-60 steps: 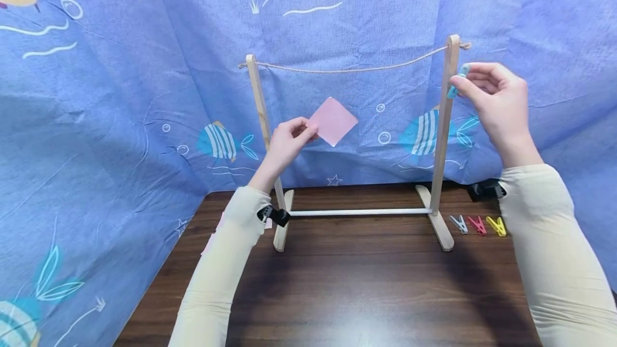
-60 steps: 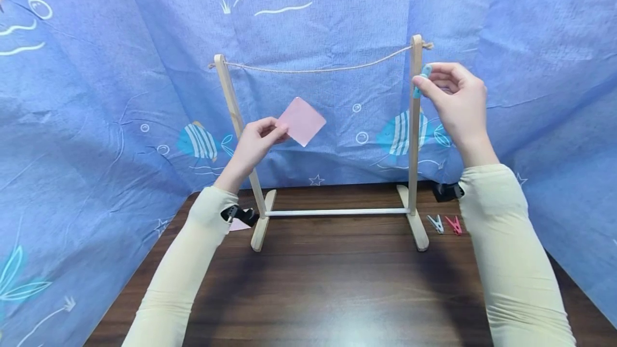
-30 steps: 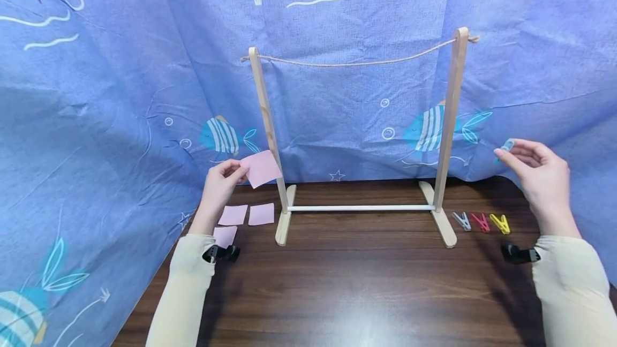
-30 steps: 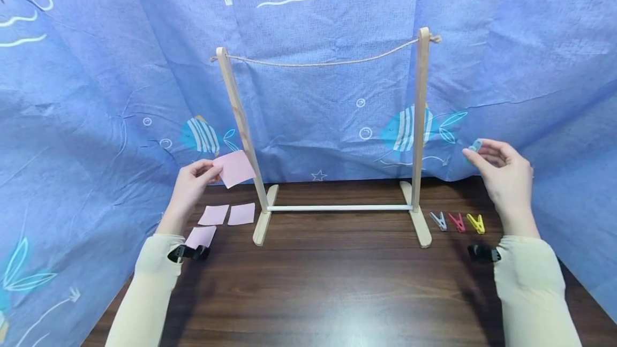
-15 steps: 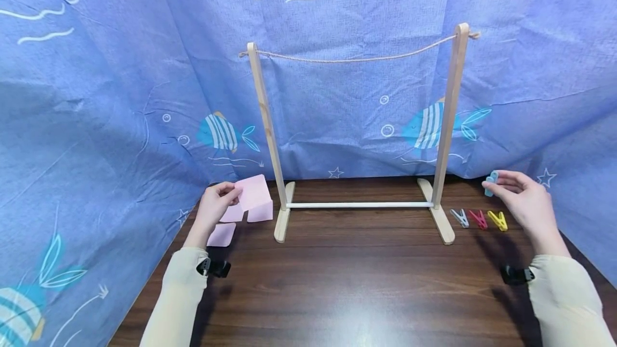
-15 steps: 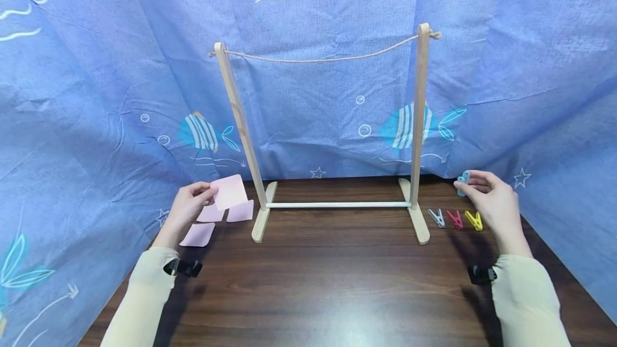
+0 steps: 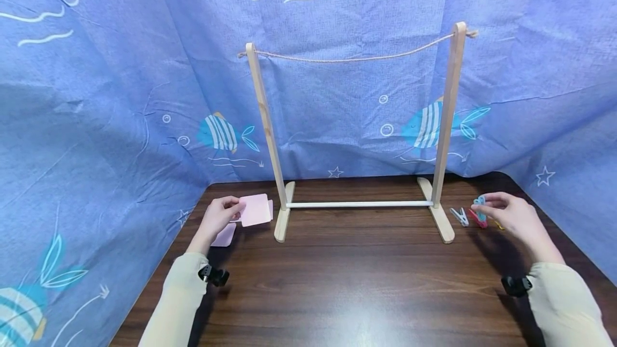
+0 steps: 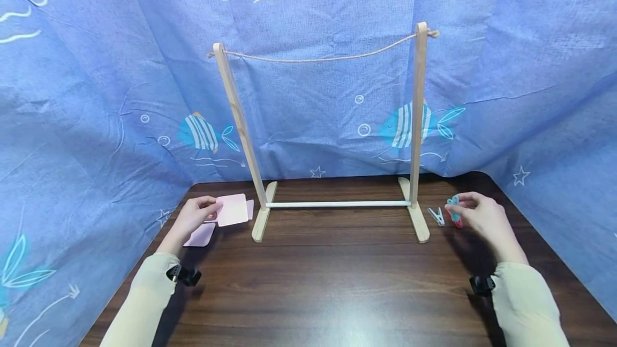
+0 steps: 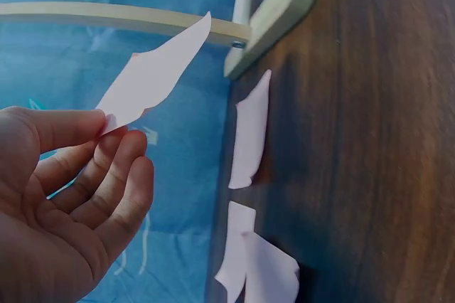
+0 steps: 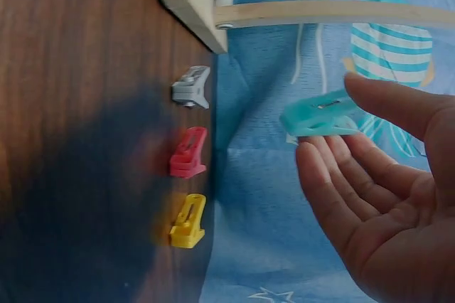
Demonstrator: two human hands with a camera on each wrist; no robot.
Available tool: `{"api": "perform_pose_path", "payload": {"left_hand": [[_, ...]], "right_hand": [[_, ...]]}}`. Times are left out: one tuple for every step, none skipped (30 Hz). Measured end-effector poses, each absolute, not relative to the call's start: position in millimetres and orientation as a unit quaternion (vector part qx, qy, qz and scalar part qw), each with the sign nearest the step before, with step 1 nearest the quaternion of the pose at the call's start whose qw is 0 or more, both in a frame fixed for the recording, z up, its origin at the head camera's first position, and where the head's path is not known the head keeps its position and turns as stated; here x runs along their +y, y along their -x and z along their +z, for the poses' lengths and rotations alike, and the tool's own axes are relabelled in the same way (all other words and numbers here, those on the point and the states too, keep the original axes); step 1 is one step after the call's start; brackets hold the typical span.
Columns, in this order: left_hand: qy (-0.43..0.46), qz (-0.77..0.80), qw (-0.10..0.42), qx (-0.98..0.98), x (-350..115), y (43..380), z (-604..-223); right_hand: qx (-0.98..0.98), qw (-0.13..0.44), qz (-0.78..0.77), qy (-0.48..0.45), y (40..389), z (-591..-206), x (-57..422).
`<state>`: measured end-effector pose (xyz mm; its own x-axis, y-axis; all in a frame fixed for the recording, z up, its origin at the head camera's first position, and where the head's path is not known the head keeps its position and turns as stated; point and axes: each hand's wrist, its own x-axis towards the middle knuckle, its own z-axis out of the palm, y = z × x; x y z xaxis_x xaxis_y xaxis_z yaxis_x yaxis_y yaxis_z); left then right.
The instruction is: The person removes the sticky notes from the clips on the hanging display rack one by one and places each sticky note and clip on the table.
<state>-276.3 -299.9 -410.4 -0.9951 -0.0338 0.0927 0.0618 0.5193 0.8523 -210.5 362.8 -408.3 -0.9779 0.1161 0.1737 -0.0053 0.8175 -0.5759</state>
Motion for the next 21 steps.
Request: {"api": "perform_pose_path", "payload": {"left_hand": [[0.008, -0.487, 0.044, -0.873, -301, 277, -412], [0.004, -0.484, 0.039, -0.874, -301, 277, -414], [0.003, -0.481, 0.033, -0.876, -302, 277, -416], [0.002, -0.479, 0.028, -0.877, -303, 277, -417], [0.002, -0.475, 0.024, -0.88, -303, 277, -419], [0.003, -0.472, 0.021, -0.881, -304, 277, -420], [0.004, -0.469, 0.019, -0.883, -305, 277, -422], [0.007, -0.467, 0.018, -0.884, -306, 276, -423], [0.011, -0.463, 0.019, -0.886, -306, 277, -425], [0.017, -0.458, 0.019, -0.889, -307, 277, -426], [0.026, -0.45, 0.02, -0.893, -307, 277, -428], [0.036, -0.44, 0.021, -0.897, -308, 277, -429], [0.039, -0.434, 0.022, -0.9, -308, 278, -431], [0.042, -0.427, 0.022, -0.903, -308, 278, -432], [0.042, -0.42, 0.021, -0.907, -309, 279, -434], [0.042, -0.417, 0.017, -0.908, -309, 279, -436], [0.041, -0.414, 0.014, -0.909, -309, 280, -438], [0.034, -0.414, 0.01, -0.91, -308, 280, -439], [0.028, -0.415, 0.006, -0.909, -307, 280, -440], [0.024, -0.412, 0.003, -0.911, -307, 280, -441], [0.021, -0.412, -0.001, -0.911, -306, 280, -443]], "right_hand": [[-0.95, 0.086, 0.3, 0.03, 211, -409, 363], [-0.949, 0.068, 0.305, 0.033, 212, -411, 362], [-0.949, 0.051, 0.31, 0.036, 212, -412, 362], [-0.946, 0.032, 0.319, 0.038, 213, -413, 361], [-0.945, 0.017, 0.326, 0.038, 214, -414, 360], [-0.943, 0.003, 0.33, 0.034, 215, -416, 360], [-0.94, -0.009, 0.34, 0.032, 216, -417, 359], [-0.935, -0.02, 0.352, 0.028, 217, -419, 359], [-0.934, -0.028, 0.357, 0.022, 218, -420, 358], [-0.931, -0.036, 0.362, 0.019, 219, -422, 358], [-0.93, -0.044, 0.366, 0.014, 220, -423, 358], [-0.928, -0.052, 0.368, 0.013, 221, -424, 357], [-0.926, -0.059, 0.373, 0.011, 223, -425, 357], [-0.923, -0.067, 0.379, 0.01, 224, -426, 356], [-0.921, -0.075, 0.381, 0.008, 225, -427, 355], [-0.918, -0.083, 0.388, 0.005, 227, -428, 355], [-0.915, -0.09, 0.392, 0.004, 228, -428, 354], [-0.912, -0.096, 0.399, 0.006, 229, -429, 353], [-0.908, -0.101, 0.407, 0.009, 230, -430, 351], [-0.905, -0.105, 0.413, 0.013, 231, -431, 350], [-0.902, -0.109, 0.417, 0.017, 231, -432, 349]]}}
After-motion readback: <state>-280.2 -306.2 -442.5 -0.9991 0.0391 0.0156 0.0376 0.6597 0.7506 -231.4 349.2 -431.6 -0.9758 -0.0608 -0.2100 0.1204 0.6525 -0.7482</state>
